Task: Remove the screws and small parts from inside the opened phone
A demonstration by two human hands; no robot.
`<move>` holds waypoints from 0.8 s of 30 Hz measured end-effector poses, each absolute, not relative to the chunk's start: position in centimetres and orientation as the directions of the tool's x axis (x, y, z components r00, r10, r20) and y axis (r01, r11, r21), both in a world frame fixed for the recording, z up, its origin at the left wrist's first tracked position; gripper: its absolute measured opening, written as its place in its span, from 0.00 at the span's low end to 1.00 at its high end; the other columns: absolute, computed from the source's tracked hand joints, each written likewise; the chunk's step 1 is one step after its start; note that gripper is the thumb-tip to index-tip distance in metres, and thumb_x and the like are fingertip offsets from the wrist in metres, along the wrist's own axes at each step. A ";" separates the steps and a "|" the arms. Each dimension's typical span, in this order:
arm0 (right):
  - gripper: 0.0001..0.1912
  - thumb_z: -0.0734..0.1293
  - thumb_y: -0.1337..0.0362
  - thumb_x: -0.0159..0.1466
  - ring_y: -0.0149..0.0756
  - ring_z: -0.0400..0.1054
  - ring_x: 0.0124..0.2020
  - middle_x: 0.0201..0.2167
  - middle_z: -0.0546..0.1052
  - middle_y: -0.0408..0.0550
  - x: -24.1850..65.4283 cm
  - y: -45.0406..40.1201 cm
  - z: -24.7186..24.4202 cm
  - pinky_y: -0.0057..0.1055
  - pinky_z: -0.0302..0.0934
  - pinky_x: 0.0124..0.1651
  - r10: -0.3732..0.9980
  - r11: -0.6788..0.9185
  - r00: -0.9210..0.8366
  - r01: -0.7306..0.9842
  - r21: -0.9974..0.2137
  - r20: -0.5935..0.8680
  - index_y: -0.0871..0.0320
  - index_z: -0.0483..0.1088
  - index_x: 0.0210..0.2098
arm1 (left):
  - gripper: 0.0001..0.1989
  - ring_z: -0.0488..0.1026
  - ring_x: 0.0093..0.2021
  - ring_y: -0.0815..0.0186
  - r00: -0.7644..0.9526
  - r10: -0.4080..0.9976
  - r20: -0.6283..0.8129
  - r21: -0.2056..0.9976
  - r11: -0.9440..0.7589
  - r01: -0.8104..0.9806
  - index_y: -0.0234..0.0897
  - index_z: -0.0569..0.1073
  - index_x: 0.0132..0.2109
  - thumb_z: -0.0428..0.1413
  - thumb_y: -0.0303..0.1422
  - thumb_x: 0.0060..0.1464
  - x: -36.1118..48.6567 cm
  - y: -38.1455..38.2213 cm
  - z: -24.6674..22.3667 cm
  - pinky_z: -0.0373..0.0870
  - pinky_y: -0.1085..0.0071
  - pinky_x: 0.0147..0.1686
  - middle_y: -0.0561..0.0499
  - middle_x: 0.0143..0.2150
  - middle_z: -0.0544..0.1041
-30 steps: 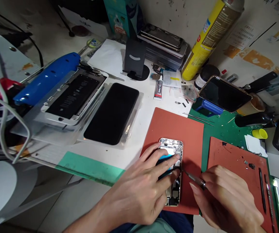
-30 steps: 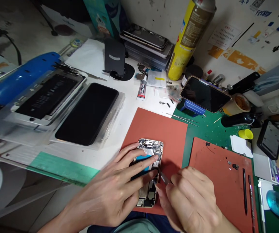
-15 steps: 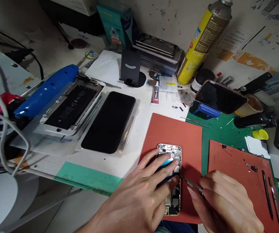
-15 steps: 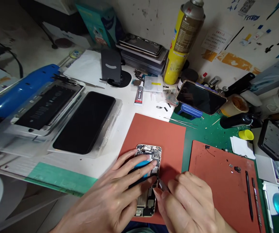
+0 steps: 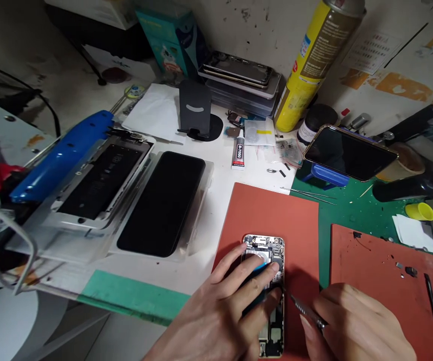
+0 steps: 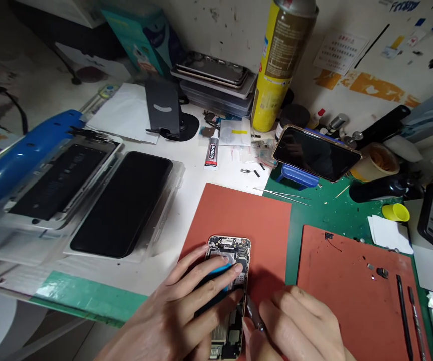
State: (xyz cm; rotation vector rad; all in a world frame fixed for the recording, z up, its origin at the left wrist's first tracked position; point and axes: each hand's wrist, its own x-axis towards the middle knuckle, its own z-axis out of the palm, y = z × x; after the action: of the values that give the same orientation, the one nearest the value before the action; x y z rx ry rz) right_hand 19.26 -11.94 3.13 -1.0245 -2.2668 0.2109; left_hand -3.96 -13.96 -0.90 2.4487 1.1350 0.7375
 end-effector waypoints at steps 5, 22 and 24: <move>0.16 0.68 0.80 0.66 0.30 0.61 0.21 0.22 0.71 0.40 19.3 -12.1 2.6 0.31 0.55 0.23 0.674 0.721 -0.489 0.601 -0.346 0.554 0.54 0.66 0.29 | 0.19 0.72 0.66 0.55 0.559 0.765 0.319 0.497 -0.637 0.589 0.40 0.81 0.55 0.57 0.27 0.59 -4.0 -14.0 -1.2 0.51 0.48 0.78 0.49 0.66 0.79; 0.15 0.68 0.81 0.64 0.30 0.65 0.20 0.21 0.72 0.40 18.9 -11.9 2.1 0.32 0.59 0.24 0.680 0.695 -0.403 0.621 -0.362 0.613 0.56 0.67 0.28 | 0.18 0.72 0.65 0.53 0.578 0.763 0.287 0.510 -0.633 0.582 0.39 0.81 0.53 0.56 0.28 0.57 -4.1 -13.7 -0.5 0.57 0.45 0.76 0.46 0.67 0.78; 0.16 0.69 0.81 0.64 0.29 0.63 0.19 0.19 0.70 0.38 18.8 -11.9 2.1 0.32 0.57 0.23 0.682 0.687 -0.384 0.628 -0.365 0.623 0.55 0.66 0.28 | 0.18 0.72 0.66 0.53 0.582 0.763 0.281 0.507 -0.633 0.585 0.39 0.81 0.53 0.57 0.28 0.56 -4.1 -13.7 -0.4 0.58 0.44 0.75 0.46 0.67 0.77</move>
State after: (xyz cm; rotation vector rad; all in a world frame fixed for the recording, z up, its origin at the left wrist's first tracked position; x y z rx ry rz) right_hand 18.85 -11.92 2.12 -1.0010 -2.1120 0.0867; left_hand -4.08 -13.71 -0.44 2.4549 1.0924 0.6847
